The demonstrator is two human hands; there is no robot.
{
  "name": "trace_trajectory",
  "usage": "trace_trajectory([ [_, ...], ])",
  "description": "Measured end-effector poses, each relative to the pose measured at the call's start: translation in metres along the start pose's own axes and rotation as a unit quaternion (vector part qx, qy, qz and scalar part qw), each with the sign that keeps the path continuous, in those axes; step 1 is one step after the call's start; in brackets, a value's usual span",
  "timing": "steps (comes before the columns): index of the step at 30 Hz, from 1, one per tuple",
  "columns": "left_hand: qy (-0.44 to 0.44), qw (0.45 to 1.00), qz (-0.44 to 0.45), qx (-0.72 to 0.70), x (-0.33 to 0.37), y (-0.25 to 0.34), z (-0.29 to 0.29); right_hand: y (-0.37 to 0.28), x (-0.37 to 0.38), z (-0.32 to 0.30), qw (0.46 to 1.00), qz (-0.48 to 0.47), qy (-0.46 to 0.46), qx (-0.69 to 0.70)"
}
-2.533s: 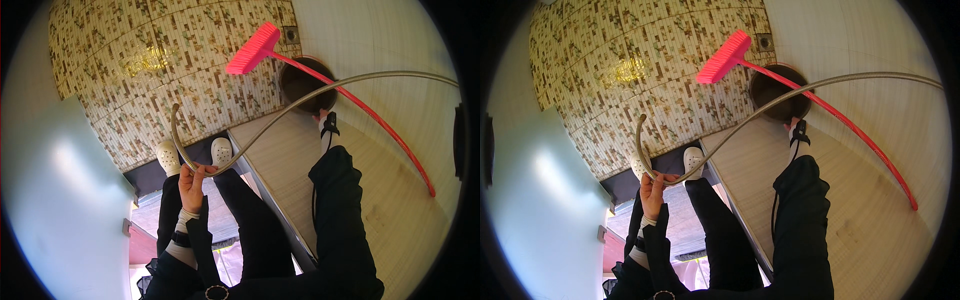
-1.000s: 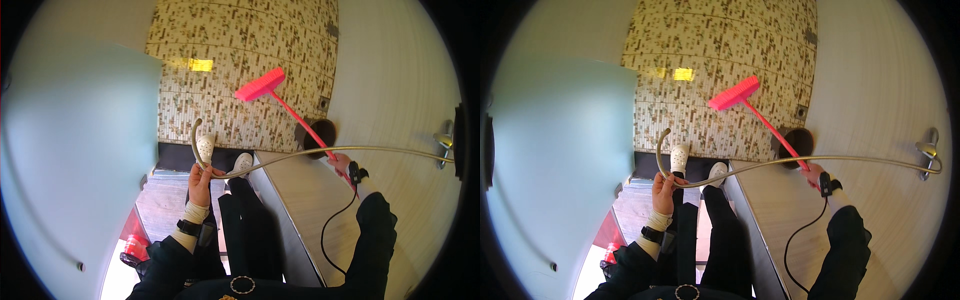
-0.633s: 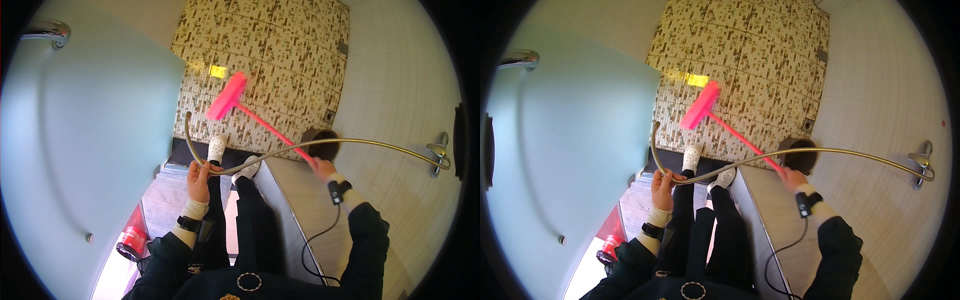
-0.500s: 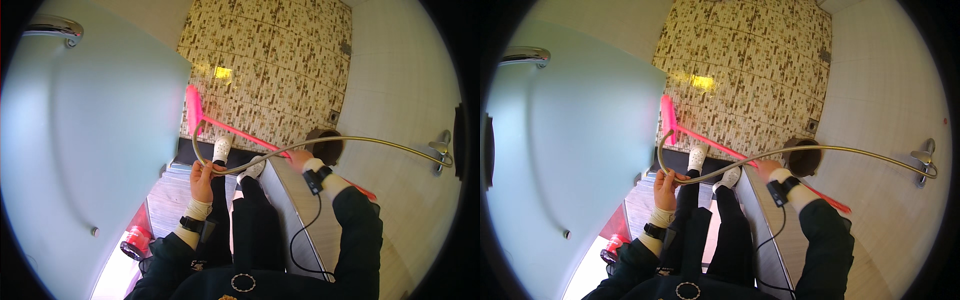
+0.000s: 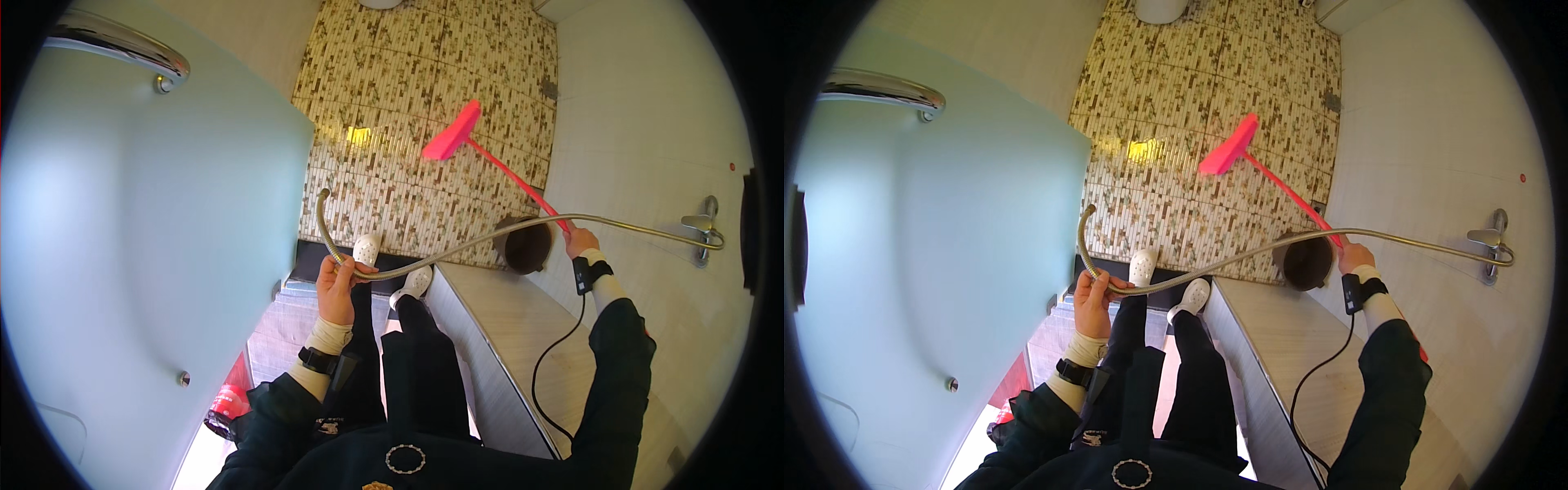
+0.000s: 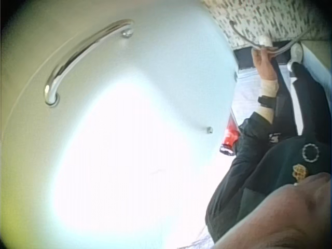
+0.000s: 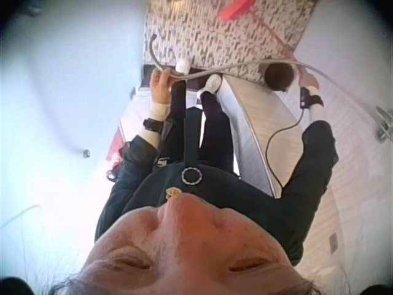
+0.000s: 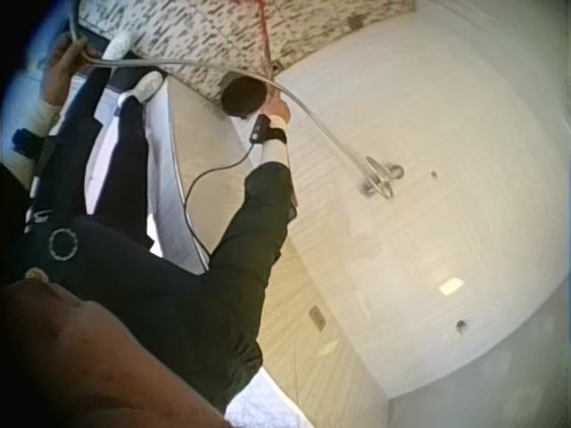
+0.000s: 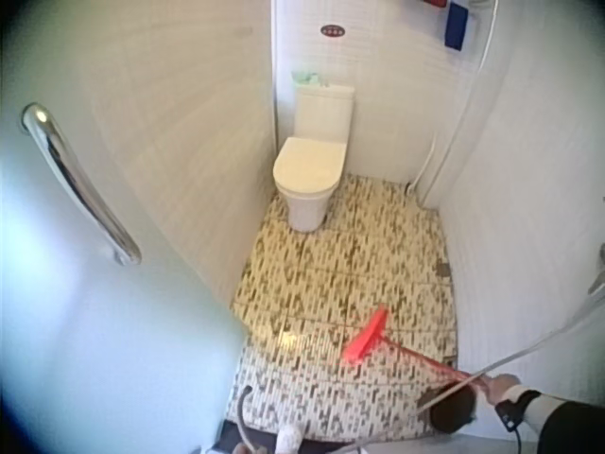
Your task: Clean the toilet and shower area in a bathroom.
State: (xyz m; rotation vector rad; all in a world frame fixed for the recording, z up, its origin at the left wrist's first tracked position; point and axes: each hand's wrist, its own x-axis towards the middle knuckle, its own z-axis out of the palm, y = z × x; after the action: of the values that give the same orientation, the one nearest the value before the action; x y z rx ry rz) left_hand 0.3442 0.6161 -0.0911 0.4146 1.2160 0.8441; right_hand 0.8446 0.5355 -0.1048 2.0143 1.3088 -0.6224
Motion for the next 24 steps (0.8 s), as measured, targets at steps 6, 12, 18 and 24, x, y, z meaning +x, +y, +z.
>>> trace_trajectory([
  [6,-0.007,1.0,0.029,-0.004,0.0,0.01,0.002,-0.072,-0.039,-0.033,0.993,-0.103,-0.018,0.051],
  [12,-0.012,1.0,0.021,0.015,-0.002,0.02,0.004,-0.234,-0.003,0.02,0.955,-0.289,-0.035,0.061],
  [18,-0.004,0.999,0.031,0.028,-0.004,0.036,-0.01,-0.152,0.018,0.028,0.991,-0.099,-0.067,0.058],
  [24,-0.027,0.999,0.035,-0.004,0.006,0.055,-0.011,-0.091,0.029,0.009,0.982,0.082,0.05,0.164],
])
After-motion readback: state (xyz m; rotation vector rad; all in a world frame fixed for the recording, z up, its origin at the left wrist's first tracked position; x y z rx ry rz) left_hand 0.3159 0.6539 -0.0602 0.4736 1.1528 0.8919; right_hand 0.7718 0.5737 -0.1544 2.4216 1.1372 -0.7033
